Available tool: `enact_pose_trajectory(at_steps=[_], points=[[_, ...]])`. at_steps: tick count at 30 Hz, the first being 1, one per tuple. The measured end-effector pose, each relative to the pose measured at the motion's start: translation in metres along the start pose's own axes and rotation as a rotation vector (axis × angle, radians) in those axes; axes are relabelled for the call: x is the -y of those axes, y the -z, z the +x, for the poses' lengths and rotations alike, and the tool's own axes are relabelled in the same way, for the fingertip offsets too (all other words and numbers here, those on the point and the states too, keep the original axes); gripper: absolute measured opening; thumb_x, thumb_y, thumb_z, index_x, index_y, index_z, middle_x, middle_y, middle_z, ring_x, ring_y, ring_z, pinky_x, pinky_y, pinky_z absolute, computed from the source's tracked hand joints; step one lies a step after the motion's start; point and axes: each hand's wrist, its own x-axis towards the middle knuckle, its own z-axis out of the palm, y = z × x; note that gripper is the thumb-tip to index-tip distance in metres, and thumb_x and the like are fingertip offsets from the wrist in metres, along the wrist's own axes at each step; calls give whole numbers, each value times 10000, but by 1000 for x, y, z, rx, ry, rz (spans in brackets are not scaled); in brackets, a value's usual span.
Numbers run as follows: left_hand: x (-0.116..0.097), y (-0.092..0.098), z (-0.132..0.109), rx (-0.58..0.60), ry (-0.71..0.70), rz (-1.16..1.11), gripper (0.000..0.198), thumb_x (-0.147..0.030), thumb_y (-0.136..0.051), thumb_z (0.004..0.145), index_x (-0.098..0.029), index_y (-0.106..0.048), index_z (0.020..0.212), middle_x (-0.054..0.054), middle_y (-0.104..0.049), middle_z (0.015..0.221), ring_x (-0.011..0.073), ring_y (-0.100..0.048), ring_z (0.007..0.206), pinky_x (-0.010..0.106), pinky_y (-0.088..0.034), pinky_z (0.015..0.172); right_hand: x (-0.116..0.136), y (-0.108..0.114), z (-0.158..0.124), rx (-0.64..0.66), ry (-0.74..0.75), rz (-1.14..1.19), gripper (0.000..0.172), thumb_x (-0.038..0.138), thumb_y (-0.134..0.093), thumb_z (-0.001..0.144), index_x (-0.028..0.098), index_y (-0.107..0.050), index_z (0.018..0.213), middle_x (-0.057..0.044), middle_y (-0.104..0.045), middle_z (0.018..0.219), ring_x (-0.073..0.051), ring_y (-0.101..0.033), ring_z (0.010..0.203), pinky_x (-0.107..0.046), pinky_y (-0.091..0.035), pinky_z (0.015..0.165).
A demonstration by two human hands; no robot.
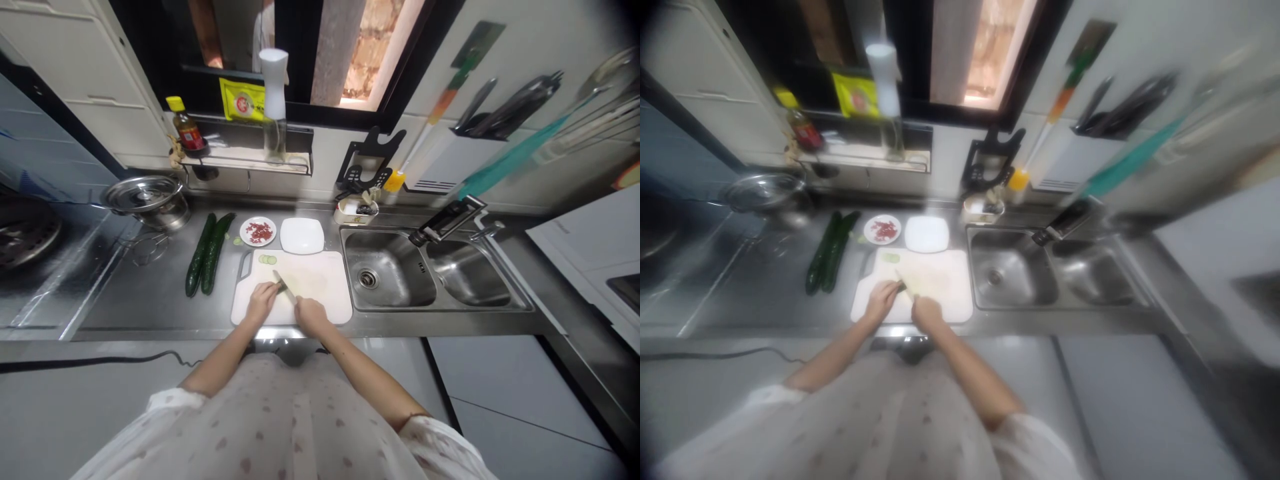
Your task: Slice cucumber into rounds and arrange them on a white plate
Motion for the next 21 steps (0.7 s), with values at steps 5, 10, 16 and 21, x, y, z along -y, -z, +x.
enact_pose_trajectory(at_steps=[5, 10, 16, 21], points=[[1, -1, 0, -24, -35, 18, 270, -251, -473, 933, -233, -663, 1123, 68, -664, 1013, 189, -581, 966, 362, -497, 881, 7, 1, 15, -44, 15, 15, 313, 176, -356, 932, 138, -593, 1133, -142, -691, 1020, -223, -643, 966, -300, -457, 778], [2, -2, -1, -39, -59, 22, 267, -246, -472, 932, -224, -664, 1118, 72, -664, 1017, 188, -580, 955, 358, -498, 869, 15, 3, 30, -54, 13, 30, 330, 171, -360, 928, 125, -593, 1157, -142, -689, 1044, -227, -646, 977, -300, -464, 787], [4, -3, -1, -39, -60, 19, 270, -237, -464, 934, -223, -662, 1118, 78, -666, 1021, 194, -581, 975, 372, -494, 884, 23, 8, 42, -80, 26, 69, 329, 147, -347, 919, 147, -607, 1121, -131, -691, 1042, -210, -647, 978, -292, -462, 797], [1, -1, 0, -46, -58, 11, 259, -234, -475, 932, -220, -667, 1105, 75, -670, 1019, 190, -586, 973, 368, -497, 883, 20, 2, 40, -78, 23, 50, 334, 168, -347, 925, 139, -591, 1152, -135, -691, 1034, -221, -648, 968, -300, -465, 781]])
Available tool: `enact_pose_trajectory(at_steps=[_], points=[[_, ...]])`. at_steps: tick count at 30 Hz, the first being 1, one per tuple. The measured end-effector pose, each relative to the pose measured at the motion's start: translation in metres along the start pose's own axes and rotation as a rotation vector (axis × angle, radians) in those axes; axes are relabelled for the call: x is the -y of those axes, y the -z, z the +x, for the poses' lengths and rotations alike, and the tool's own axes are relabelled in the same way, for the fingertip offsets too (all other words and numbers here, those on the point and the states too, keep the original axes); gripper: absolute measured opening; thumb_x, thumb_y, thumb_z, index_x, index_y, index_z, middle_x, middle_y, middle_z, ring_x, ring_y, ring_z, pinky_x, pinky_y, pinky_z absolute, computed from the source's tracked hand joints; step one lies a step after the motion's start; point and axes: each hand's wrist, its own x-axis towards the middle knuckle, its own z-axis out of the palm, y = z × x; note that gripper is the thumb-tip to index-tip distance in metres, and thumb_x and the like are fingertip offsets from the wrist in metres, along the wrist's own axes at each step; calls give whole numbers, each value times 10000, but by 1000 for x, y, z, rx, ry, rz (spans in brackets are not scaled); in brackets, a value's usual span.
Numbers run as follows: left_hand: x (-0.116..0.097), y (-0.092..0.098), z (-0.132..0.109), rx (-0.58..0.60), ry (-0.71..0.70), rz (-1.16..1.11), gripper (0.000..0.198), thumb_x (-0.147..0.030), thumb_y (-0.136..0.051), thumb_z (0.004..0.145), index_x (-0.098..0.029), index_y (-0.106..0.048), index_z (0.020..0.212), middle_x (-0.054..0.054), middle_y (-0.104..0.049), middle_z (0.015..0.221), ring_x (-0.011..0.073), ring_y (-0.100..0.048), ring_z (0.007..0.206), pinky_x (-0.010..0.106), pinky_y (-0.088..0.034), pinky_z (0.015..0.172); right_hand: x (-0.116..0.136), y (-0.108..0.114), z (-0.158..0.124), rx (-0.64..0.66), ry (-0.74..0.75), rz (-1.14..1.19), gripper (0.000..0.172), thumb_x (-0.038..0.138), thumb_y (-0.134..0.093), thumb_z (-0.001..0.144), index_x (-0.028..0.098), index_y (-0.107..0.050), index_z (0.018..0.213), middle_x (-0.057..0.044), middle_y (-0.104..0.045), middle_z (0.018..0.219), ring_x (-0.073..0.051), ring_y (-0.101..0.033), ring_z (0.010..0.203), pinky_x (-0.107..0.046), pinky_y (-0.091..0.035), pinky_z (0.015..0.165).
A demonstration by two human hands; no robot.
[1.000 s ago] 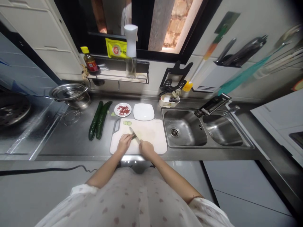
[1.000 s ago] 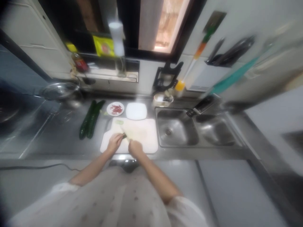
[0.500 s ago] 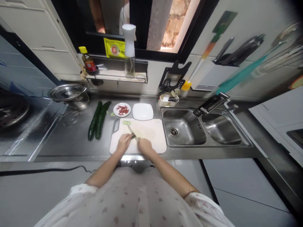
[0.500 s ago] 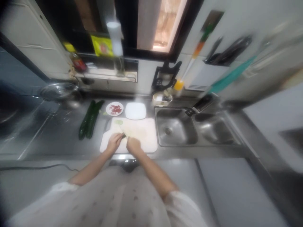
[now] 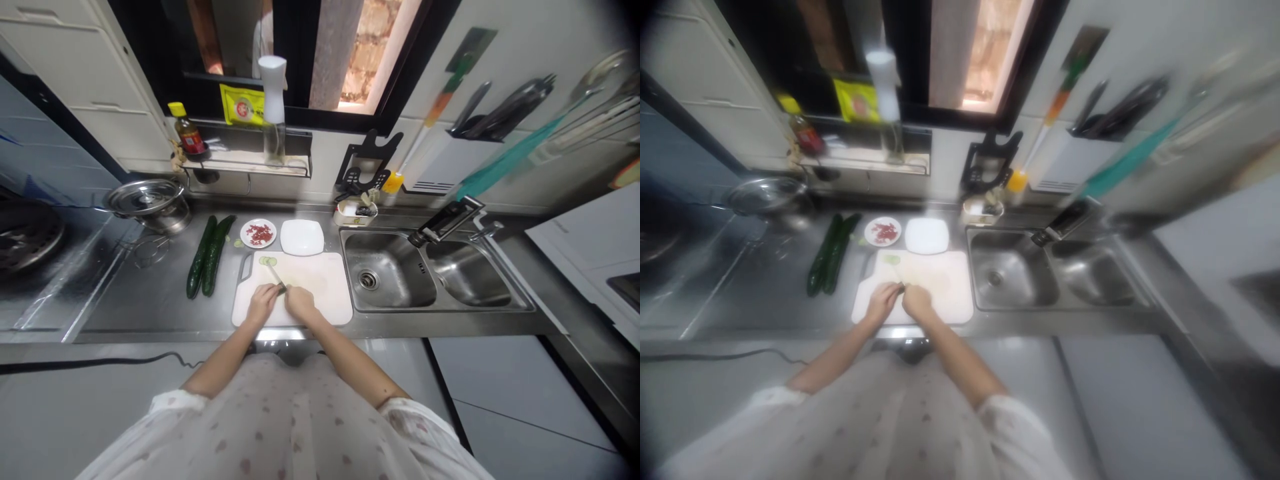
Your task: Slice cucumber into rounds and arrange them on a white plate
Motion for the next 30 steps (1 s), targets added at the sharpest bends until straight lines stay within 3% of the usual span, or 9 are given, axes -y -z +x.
enact_pose_trajectory(at_steps=[10, 30], points=[[-1, 0, 0, 7, 20, -2, 258, -230, -480, 930, -224, -665, 1111, 71, -670, 1014, 189, -586, 963, 366, -505, 873, -16, -5, -35, 65, -26, -68, 314, 171, -343, 927, 134, -586, 1122, -146, -691, 984, -240, -650, 945, -317, -464, 749], [3, -3, -1, 7, 3, 7, 257, -248, -469, 935, -218, -667, 1096, 76, -668, 1024, 191, -584, 984, 377, -496, 901, 1, 1, 5, -10, 10, 39, 331, 148, -348, 914, 150, -602, 1126, -123, -693, 1040, -205, -641, 994, -279, -455, 797]])
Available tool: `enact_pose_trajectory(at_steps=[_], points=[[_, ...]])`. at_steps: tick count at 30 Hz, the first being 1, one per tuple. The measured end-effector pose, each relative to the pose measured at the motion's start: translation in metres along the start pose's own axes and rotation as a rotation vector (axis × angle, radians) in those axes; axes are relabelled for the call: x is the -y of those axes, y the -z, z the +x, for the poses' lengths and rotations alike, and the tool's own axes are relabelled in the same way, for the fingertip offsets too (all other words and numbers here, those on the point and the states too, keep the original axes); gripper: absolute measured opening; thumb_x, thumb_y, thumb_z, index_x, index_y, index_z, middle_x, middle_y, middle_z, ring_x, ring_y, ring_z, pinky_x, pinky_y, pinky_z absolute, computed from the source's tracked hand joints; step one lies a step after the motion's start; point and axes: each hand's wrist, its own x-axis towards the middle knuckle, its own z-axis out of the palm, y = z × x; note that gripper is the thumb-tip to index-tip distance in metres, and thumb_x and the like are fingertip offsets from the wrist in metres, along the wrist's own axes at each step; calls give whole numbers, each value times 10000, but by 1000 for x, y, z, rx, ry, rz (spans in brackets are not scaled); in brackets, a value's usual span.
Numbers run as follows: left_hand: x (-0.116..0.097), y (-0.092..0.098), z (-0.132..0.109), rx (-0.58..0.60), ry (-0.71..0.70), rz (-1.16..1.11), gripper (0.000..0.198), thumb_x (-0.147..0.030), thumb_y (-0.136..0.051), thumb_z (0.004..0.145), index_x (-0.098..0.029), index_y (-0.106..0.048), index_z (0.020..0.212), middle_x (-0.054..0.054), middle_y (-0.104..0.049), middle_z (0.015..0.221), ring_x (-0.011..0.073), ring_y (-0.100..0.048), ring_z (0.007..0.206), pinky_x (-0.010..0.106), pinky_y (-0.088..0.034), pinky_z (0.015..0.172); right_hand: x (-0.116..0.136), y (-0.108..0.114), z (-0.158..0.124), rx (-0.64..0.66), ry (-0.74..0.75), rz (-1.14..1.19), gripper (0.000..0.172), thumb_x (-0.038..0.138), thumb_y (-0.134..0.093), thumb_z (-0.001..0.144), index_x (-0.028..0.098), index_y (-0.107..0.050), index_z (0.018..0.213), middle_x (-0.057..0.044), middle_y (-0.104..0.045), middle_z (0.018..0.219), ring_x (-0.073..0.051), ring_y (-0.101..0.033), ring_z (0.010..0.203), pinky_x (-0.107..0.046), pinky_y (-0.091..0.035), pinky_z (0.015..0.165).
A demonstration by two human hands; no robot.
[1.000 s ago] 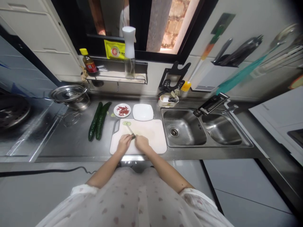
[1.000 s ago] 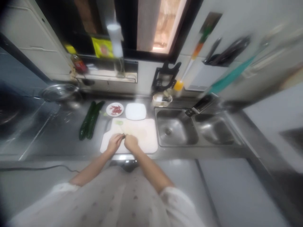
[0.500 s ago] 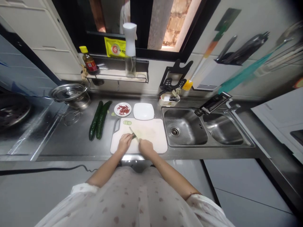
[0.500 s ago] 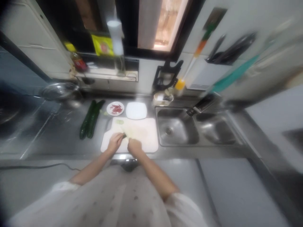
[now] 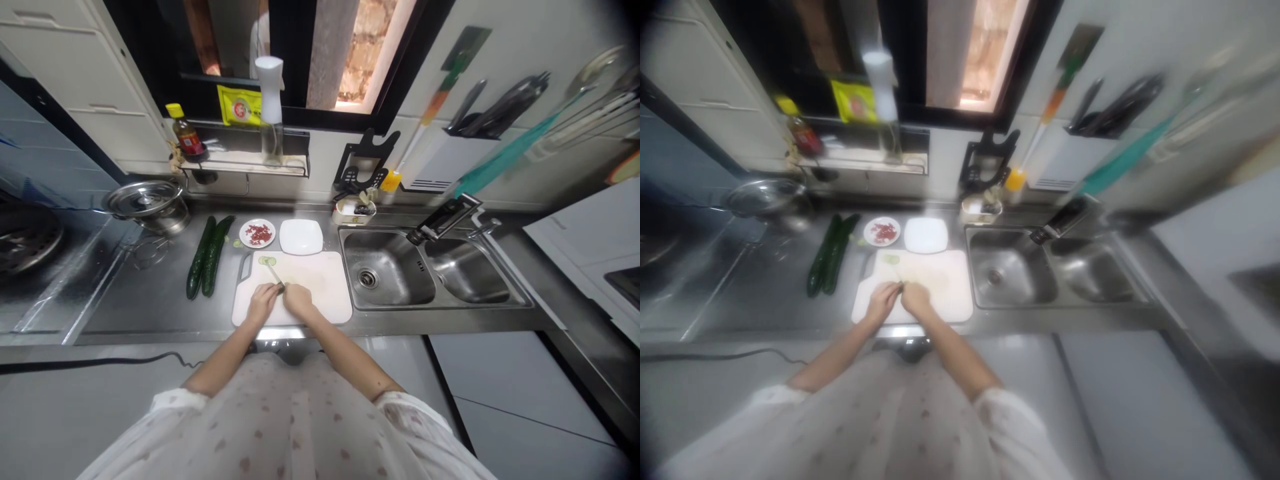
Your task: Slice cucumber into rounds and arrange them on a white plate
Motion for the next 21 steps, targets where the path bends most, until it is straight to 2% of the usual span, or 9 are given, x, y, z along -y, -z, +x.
enact_pose_trajectory(at_steps=[11, 21], points=[[-3, 3, 1, 26, 34, -7, 264, -238, -469, 933, -227, -662, 1113, 77, -666, 1021, 194, -581, 989, 381, -499, 899, -19, -13, -35, 77, -41, -91, 314, 170, -338, 931, 146, -576, 1135, -140, -692, 994, -223, -647, 952, -310, -453, 770], [-3, 3, 1, 13, 31, -1, 260, -247, -470, 935, -214, -664, 1105, 80, -671, 1011, 193, -586, 978, 378, -504, 889, -16, -18, -19, 4, -17, -87, 318, 134, -351, 909, 145, -601, 1105, -132, -697, 997, -227, -656, 946, -317, -467, 766]])
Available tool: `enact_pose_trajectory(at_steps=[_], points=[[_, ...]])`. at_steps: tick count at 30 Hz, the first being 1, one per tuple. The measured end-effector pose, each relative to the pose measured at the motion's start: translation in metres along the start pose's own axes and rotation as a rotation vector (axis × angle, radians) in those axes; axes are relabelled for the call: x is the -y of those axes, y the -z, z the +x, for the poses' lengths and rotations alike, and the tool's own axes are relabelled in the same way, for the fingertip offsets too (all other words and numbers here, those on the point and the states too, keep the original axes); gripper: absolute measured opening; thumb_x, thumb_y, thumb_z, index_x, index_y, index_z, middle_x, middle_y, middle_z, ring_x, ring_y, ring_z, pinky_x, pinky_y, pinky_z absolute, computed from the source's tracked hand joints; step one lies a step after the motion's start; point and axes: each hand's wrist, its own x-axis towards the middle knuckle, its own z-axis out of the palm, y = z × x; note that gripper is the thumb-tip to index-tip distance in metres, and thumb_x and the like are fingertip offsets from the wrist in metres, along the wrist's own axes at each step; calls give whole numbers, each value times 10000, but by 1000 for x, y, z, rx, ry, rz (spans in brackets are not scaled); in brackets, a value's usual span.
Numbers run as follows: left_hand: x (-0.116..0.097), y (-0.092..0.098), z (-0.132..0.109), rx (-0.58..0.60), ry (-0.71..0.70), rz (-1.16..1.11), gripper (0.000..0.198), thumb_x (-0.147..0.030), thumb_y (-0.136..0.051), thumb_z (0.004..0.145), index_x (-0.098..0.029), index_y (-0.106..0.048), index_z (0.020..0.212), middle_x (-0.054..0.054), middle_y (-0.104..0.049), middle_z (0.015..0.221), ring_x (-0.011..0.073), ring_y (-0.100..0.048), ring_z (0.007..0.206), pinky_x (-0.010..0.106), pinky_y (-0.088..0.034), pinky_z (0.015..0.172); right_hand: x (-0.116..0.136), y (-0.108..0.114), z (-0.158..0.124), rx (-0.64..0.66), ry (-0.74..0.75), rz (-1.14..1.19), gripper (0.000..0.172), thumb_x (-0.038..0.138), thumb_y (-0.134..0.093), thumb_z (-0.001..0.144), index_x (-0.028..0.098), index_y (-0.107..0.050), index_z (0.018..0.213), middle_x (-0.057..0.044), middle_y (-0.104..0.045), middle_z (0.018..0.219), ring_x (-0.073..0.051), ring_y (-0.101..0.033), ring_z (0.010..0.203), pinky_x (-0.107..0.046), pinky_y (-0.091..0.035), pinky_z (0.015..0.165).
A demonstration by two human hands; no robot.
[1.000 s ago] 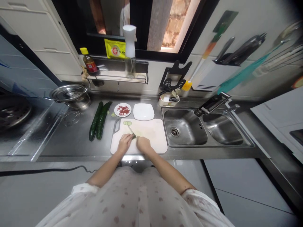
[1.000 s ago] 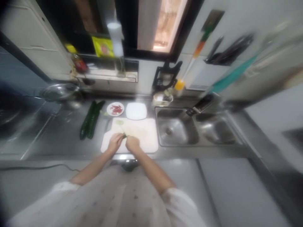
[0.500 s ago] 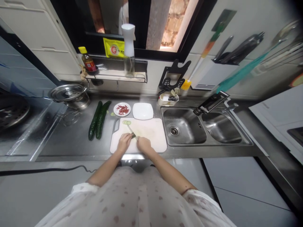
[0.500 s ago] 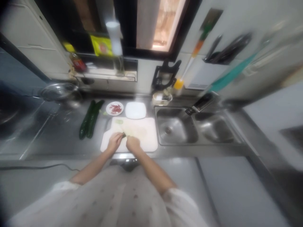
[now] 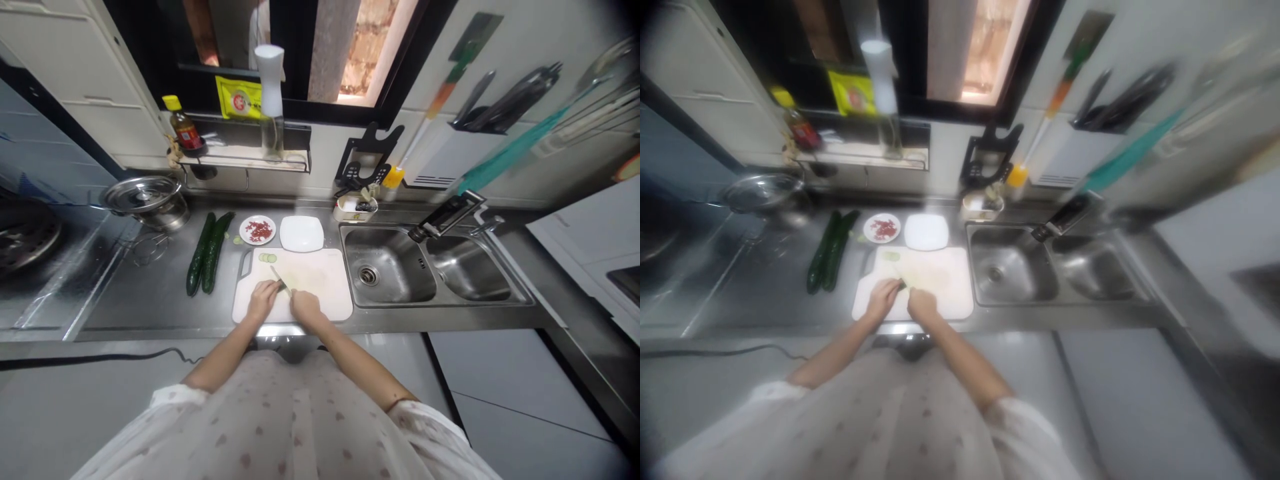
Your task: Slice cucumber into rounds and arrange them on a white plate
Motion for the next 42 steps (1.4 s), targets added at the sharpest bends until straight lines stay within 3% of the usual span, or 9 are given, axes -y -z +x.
enact_pose_trajectory(at_steps=[12, 26, 36, 42], points=[[0, 0, 0, 5, 6, -13, 271, -255, -456, 938, -220, -663, 1108, 85, -669, 1023, 200, -586, 992, 391, -502, 897, 12, 9, 15, 28, 10, 25, 330, 132, -356, 916, 141, -597, 1141, -133, -690, 1050, -205, -648, 988, -291, -466, 793], [1, -1, 0, 0, -8, -20, 269, -246, -459, 935, -223, -662, 1109, 79, -674, 1018, 198, -594, 982, 391, -506, 896, 1, 3, -6, 59, -30, -25, 316, 108, -360, 905, 139, -596, 1112, -147, -691, 1011, -220, -652, 974, -311, -470, 775], [0, -2, 0, -25, -17, -2, 263, -246, -463, 934, -233, -668, 1098, 71, -672, 1010, 195, -597, 957, 375, -517, 863, 2, -4, 6, 18, -16, -8, 314, 110, -367, 892, 141, -607, 1092, -138, -697, 1006, -217, -657, 964, -301, -476, 773], [1, -2, 1, -17, -32, 10, 262, -236, -466, 932, -224, -658, 1109, 72, -666, 1006, 192, -592, 951, 367, -513, 858, 6, 3, 12, 14, -22, 14, 337, 123, -344, 918, 140, -598, 1140, -140, -697, 1020, -211, -658, 969, -295, -469, 779]])
